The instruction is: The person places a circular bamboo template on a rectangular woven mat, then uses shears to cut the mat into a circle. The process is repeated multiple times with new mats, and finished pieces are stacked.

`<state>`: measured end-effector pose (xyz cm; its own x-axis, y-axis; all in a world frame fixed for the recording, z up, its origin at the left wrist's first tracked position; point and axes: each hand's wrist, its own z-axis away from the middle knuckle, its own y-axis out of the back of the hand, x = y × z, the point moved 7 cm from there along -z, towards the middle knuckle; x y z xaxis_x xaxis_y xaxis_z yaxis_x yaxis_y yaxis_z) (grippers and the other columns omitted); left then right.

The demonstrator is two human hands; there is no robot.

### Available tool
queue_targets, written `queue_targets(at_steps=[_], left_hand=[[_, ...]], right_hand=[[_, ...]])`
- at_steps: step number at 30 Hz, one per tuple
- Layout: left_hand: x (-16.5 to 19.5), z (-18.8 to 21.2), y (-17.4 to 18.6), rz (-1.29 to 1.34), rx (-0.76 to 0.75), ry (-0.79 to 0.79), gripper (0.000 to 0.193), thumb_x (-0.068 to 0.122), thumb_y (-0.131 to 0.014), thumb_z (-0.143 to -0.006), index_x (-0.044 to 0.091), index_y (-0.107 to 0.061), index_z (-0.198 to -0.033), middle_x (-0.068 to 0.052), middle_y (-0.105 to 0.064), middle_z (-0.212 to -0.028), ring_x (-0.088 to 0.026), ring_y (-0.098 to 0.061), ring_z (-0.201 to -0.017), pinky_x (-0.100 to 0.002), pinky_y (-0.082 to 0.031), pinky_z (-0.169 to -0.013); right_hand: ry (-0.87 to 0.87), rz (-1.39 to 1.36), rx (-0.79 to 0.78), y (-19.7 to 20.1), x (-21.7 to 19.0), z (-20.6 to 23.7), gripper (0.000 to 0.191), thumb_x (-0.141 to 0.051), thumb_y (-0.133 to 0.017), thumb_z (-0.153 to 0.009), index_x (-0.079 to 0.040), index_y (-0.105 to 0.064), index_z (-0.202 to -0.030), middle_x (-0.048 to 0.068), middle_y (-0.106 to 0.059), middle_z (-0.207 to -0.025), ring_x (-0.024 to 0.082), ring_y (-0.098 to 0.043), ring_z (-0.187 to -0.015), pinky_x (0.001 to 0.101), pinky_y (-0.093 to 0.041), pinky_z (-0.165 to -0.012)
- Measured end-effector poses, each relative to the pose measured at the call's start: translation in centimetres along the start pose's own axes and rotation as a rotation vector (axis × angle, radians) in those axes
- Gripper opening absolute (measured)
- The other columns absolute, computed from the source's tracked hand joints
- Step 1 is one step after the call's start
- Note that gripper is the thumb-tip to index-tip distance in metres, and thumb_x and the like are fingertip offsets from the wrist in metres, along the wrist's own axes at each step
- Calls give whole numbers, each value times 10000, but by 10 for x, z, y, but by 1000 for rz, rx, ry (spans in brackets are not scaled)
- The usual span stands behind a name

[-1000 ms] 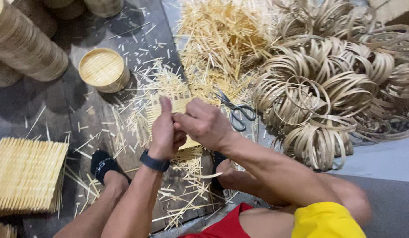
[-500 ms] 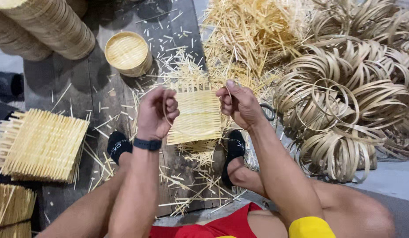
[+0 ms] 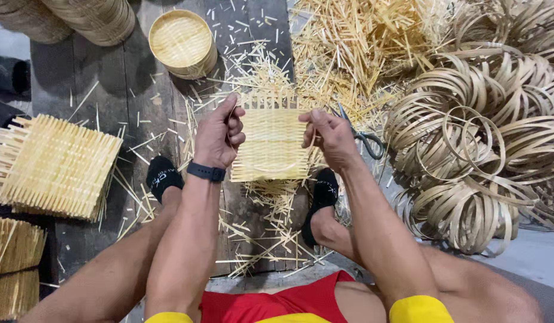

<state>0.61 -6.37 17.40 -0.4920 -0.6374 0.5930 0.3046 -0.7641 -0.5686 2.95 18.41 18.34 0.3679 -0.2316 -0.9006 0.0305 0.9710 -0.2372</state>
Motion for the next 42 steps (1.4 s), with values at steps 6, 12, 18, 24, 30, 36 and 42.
queue_targets(at_steps=[6, 12, 18, 24, 30, 36, 42], left_hand=[[-31, -39, 58, -356, 194, -210, 138, 110, -722, -831, 52, -692, -953, -26, -738, -741, -91, -614, -593, -220, -494, -507], [-65, -78, 106, -1064, 396, -467, 216, 94, -788, -782, 93, -825, -995, -85, -796, -895, -167, -748, -769, -283, -597, -728], [-72, -87, 115, -1199, 430, -505, 209, 98, -824, -762, 104, -820, -971, -106, -780, -874, -194, -747, -761, -318, -583, -748], [-71, -91, 122, -1245, 487, -369, 162, 126, -846, -733, 101, -826, -891, -90, -788, -827, -199, -747, -738, -322, -583, -731], [-75, -84, 125, -1222, 487, -466, 186, 105, -859, -700, 96, -818, -882, -85, -775, -789, -193, -739, -709, -320, -581, -714], [-79, -94, 137, -1175, 447, -375, 153, 102, -863, -708, 86, -825, -856, -70, -785, -779, -168, -744, -691, -300, -583, -691], [-80, -110, 150, -1056, 389, -276, 173, 79, -891, -700, 72, -823, -859, -57, -783, -768, -120, -736, -685, -264, -589, -666]], right_hand=[[93, 348, 248, 38, 57, -31, 151, -102, -770, -877, -1, -741, -985, 57, -731, -765, 100, -637, -598, 275, -524, -522], [167, 807, 429, 53, 117, -62, 180, -116, -834, -768, -28, -809, -922, 125, -764, -804, 198, -709, -686, 328, -566, -663], [158, 877, 432, 51, 134, -73, 212, -154, -836, -762, -66, -807, -952, 136, -772, -849, 248, -754, -764, 346, -580, -762], [87, 823, 466, 51, 135, -68, 194, -155, -833, -781, -88, -815, -963, 124, -783, -849, 227, -759, -757, 339, -576, -757], [64, 822, 473, 51, 141, -63, 172, -158, -836, -785, -100, -820, -946, 101, -785, -827, 201, -755, -734, 324, -575, -752], [74, 796, 429, 56, 143, -67, 180, -168, -840, -790, -89, -819, -951, 96, -787, -821, 176, -753, -721, 310, -576, -733], [0, 797, 400, 60, 148, -76, 194, -159, -859, -782, -94, -821, -961, 89, -791, -826, 153, -739, -705, 292, -575, -707]])
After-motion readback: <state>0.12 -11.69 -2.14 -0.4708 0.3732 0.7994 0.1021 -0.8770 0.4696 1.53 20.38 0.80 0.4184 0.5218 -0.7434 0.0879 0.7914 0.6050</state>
